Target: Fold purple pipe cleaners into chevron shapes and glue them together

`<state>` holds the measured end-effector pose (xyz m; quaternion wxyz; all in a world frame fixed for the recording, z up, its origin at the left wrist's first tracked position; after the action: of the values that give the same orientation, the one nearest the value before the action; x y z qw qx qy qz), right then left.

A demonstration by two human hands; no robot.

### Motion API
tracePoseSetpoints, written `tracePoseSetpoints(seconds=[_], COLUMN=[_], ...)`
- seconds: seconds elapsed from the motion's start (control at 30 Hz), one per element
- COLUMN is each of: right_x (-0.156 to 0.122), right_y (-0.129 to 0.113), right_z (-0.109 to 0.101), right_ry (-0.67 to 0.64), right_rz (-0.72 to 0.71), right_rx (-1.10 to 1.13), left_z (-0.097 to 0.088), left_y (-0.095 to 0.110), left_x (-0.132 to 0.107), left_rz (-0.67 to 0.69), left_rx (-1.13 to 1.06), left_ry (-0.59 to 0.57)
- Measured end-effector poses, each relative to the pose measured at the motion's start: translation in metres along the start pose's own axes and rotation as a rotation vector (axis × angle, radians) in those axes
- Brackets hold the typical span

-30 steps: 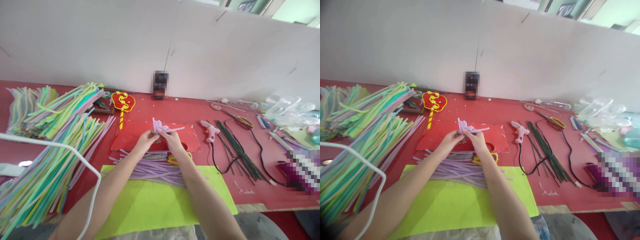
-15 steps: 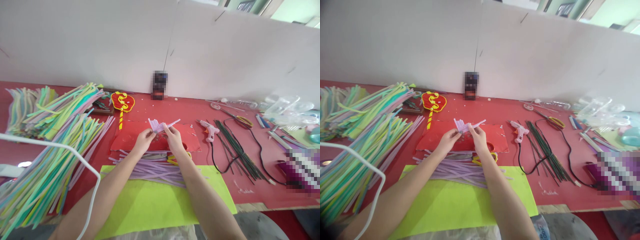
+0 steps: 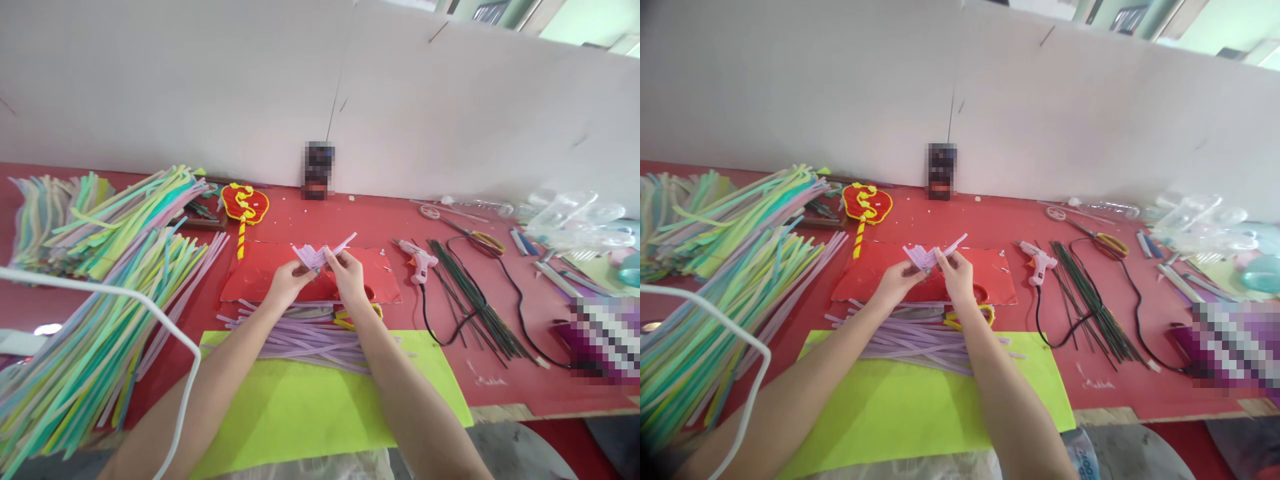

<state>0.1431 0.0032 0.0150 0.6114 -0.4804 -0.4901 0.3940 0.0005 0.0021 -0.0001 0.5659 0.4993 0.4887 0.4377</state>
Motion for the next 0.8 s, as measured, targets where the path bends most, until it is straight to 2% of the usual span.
tracePoseSetpoints(seconds=[0.57,0.8], right_x=[-0.0007,-0.0004], right_y=[0.0024,-0.0016], right_z=[0.0047,0.0019], right_ry=[-0.026,-0.017], right_rz=[-0.029,-0.046], right_rx=[0.037,-0.028], left_z=[0.0003,-0.0021], left_y=[-0.0050,-0.0019], left_x=[0.0009,0.0009], left_rz=[-0.060,-0.004], left_rx=[-0.066,-0.043], left_ry=[0.004,0.031])
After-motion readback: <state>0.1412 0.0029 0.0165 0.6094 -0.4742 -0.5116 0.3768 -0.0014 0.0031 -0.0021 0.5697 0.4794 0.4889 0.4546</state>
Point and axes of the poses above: each hand's wrist, its own x-axis towards the middle knuckle, its own z-axis out of the palm, y = z × x, the point moved 6 cm from there along x, towards the middle knuckle, and after that the axes turned 6 degrees about -z, right-handed, at the moved point
